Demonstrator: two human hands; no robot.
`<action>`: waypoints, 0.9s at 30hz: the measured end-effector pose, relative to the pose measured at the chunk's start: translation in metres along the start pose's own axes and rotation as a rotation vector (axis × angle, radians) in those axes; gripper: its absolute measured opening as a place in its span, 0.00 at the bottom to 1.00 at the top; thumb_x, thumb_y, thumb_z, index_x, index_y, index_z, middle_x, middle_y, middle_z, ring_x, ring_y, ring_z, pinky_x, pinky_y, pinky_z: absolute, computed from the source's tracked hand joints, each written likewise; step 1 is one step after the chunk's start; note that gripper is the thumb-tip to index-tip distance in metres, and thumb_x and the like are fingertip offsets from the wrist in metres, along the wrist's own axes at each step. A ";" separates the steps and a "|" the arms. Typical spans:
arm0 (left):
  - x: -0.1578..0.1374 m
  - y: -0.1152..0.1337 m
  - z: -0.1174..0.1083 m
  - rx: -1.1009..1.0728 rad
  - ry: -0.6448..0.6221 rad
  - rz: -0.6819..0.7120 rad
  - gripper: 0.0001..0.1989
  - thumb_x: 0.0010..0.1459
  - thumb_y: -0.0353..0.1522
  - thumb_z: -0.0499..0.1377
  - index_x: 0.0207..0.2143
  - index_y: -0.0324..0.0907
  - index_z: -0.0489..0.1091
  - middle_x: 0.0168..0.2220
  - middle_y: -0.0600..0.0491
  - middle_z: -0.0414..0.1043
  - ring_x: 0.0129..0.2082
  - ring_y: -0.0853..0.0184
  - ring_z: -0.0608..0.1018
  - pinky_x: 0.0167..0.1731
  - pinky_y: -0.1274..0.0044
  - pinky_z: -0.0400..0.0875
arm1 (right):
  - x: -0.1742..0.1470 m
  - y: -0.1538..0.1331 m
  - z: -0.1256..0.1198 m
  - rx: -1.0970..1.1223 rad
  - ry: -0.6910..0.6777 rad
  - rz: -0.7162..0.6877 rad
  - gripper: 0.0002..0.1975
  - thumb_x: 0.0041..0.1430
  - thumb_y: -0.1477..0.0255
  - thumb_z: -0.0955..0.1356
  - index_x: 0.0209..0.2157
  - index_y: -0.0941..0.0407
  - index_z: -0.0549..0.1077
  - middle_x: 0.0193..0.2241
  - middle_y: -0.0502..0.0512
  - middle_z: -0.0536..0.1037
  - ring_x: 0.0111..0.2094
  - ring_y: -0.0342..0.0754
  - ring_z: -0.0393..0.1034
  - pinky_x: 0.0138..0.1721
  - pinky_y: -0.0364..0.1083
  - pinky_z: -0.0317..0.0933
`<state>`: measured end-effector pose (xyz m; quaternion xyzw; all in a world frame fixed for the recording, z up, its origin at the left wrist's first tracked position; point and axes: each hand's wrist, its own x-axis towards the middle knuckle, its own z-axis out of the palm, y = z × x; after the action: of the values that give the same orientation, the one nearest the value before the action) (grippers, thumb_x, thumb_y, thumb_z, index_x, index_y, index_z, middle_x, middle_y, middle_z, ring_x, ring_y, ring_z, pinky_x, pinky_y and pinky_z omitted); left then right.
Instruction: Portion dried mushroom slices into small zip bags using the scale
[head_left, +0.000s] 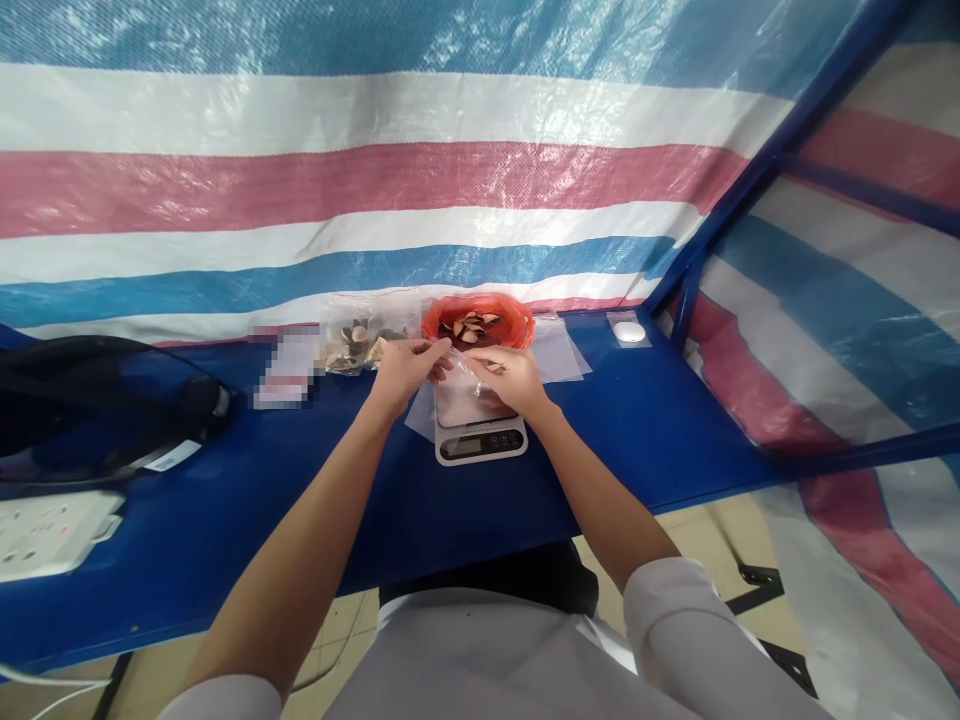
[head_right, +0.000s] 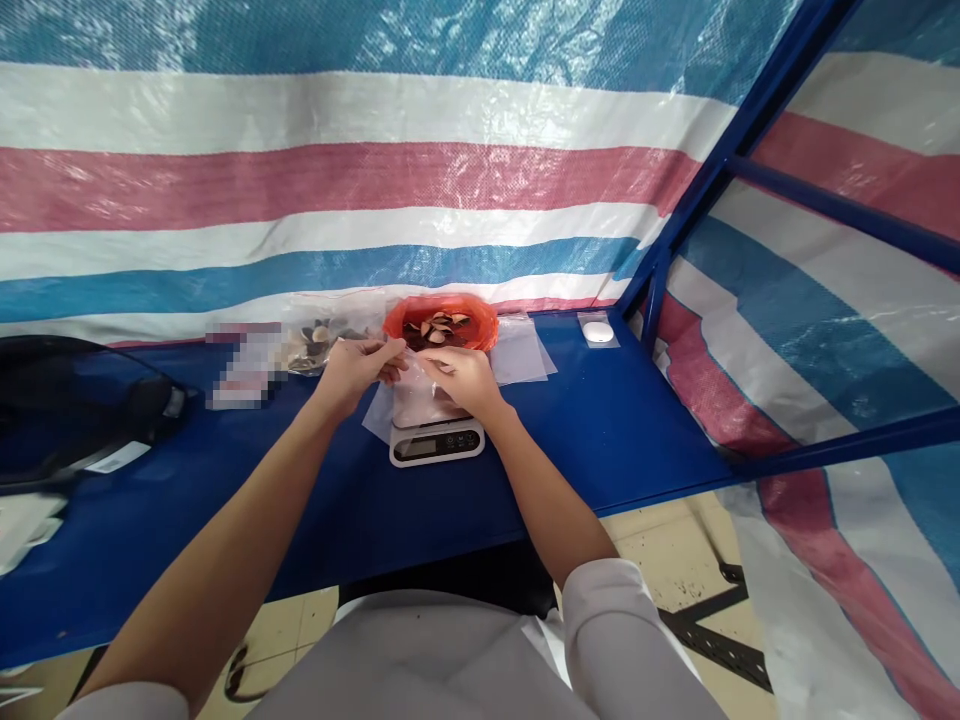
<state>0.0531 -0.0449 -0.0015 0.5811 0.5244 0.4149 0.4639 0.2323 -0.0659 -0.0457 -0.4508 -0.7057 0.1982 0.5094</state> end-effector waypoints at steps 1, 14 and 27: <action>0.001 -0.001 0.000 -0.051 -0.005 -0.038 0.15 0.51 0.40 0.65 0.22 0.37 0.75 0.22 0.49 0.76 0.18 0.70 0.73 0.20 0.79 0.67 | -0.001 0.000 0.000 -0.004 -0.011 -0.020 0.10 0.62 0.67 0.69 0.38 0.53 0.84 0.36 0.52 0.86 0.34 0.48 0.80 0.40 0.44 0.74; 0.003 -0.006 -0.002 -0.081 -0.062 0.033 0.09 0.46 0.36 0.66 0.21 0.38 0.76 0.20 0.53 0.75 0.20 0.72 0.73 0.24 0.79 0.68 | 0.015 -0.005 -0.010 0.079 -0.134 0.182 0.14 0.60 0.61 0.72 0.39 0.56 0.84 0.33 0.53 0.84 0.37 0.50 0.79 0.43 0.46 0.71; 0.006 -0.009 -0.027 0.398 -0.016 0.266 0.15 0.52 0.40 0.62 0.19 0.41 0.71 0.19 0.54 0.72 0.22 0.69 0.72 0.26 0.77 0.67 | 0.047 -0.004 -0.016 0.059 -0.365 0.345 0.06 0.57 0.74 0.71 0.29 0.56 0.82 0.23 0.50 0.78 0.22 0.43 0.74 0.24 0.40 0.68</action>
<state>0.0256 -0.0364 -0.0043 0.7284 0.5109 0.3561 0.2856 0.2416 -0.0315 -0.0104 -0.5063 -0.6924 0.3810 0.3451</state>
